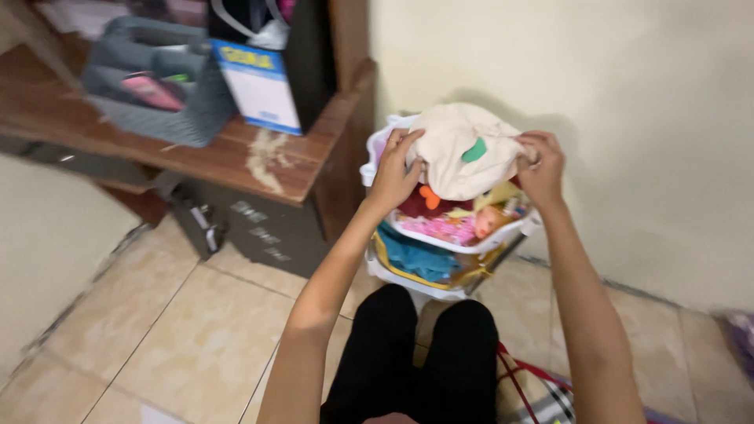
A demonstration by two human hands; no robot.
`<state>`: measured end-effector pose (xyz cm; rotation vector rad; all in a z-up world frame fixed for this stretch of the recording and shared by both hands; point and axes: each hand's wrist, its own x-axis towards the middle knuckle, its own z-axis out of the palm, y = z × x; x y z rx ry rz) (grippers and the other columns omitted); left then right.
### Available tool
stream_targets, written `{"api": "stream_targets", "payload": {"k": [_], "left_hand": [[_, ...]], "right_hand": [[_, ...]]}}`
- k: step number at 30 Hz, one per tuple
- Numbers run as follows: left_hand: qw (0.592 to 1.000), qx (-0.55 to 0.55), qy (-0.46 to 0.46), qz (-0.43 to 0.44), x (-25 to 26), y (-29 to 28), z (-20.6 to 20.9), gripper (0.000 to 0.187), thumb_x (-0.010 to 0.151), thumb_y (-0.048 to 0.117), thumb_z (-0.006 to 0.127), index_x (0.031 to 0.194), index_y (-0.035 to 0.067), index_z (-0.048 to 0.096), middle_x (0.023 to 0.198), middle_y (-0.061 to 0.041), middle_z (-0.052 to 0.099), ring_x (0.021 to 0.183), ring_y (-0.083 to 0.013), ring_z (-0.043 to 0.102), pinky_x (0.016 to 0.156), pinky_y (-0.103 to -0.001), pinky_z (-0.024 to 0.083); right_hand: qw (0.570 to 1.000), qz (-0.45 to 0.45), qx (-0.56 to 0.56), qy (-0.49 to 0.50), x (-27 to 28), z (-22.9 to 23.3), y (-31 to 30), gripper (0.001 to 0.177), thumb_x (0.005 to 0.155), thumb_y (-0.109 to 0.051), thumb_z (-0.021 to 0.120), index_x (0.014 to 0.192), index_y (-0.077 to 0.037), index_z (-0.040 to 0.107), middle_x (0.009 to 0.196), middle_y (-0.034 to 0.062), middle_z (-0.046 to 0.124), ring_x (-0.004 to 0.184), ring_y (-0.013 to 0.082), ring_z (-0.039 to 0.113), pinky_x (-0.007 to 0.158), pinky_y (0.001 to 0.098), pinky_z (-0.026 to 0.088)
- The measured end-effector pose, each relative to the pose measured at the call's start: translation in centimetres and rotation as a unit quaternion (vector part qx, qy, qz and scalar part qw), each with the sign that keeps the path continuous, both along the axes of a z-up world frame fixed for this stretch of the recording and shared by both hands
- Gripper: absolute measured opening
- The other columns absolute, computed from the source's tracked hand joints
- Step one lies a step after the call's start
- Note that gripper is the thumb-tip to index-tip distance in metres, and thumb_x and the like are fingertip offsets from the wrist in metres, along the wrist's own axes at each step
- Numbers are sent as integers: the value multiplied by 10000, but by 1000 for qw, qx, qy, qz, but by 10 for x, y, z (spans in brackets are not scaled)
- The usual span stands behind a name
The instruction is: The user is organizing various items including clothes, toys, and toiletries into a storage bin and onto a shelf.
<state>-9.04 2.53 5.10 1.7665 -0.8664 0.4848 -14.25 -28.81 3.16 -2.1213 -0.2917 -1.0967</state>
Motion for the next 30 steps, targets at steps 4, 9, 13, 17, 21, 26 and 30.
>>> {"api": "stream_targets", "payload": {"k": [4,9,13,17,21,26,30], "left_hand": [[996,-35,-68,53,-36,67,58,562,828,9,695,1374,35,563,1269,-224,514,1239,-406,539,1103,-414,431],[963,-42,-130,234,-47,159,88,623,798,-68,596,1411,36,550,1373,-231,485,1317,-413,518,1164,-425,400],[937,-45,-141,317,-38,219,87,638,802,-104,564,1427,21,550,1387,-237,483,1315,-424,519,1200,-462,363],[918,-52,-137,368,-13,262,68,613,792,-115,533,1392,9,547,1437,-270,449,1339,-458,485,1161,-470,402],[890,8,-166,424,7,279,44,570,769,-115,528,1318,24,591,1452,-258,456,1336,-454,471,1145,-516,407],[861,95,-65,495,-1,266,54,496,723,-79,561,1127,133,755,1360,-153,555,1228,-428,441,1013,-561,360],[843,162,-36,512,11,268,42,434,774,-35,557,1081,168,789,1256,-73,655,1245,-358,471,1046,-607,294]], "right_hand": [[998,35,-32,-41,-3,53,69,318,864,119,640,1149,1,713,1191,179,680,1114,315,673,957,384,535],[989,139,-2,-49,18,84,170,260,946,71,660,1197,14,693,1101,162,699,937,252,661,834,349,515],[977,202,12,-65,33,102,250,257,944,71,658,1190,10,700,1034,165,687,873,270,635,806,359,506],[965,236,-15,-115,43,109,305,332,922,92,629,1232,-4,698,1056,179,678,940,333,635,825,395,507],[966,216,-64,-128,56,101,332,452,854,115,608,1254,-58,724,1065,165,632,1013,364,608,869,435,507],[974,150,-126,-111,64,94,334,430,812,50,649,1196,-109,759,1067,126,645,1035,349,577,883,458,428],[976,111,-154,-104,64,84,332,400,782,-4,666,1137,-156,771,1075,50,665,1114,293,550,965,462,338]]}}
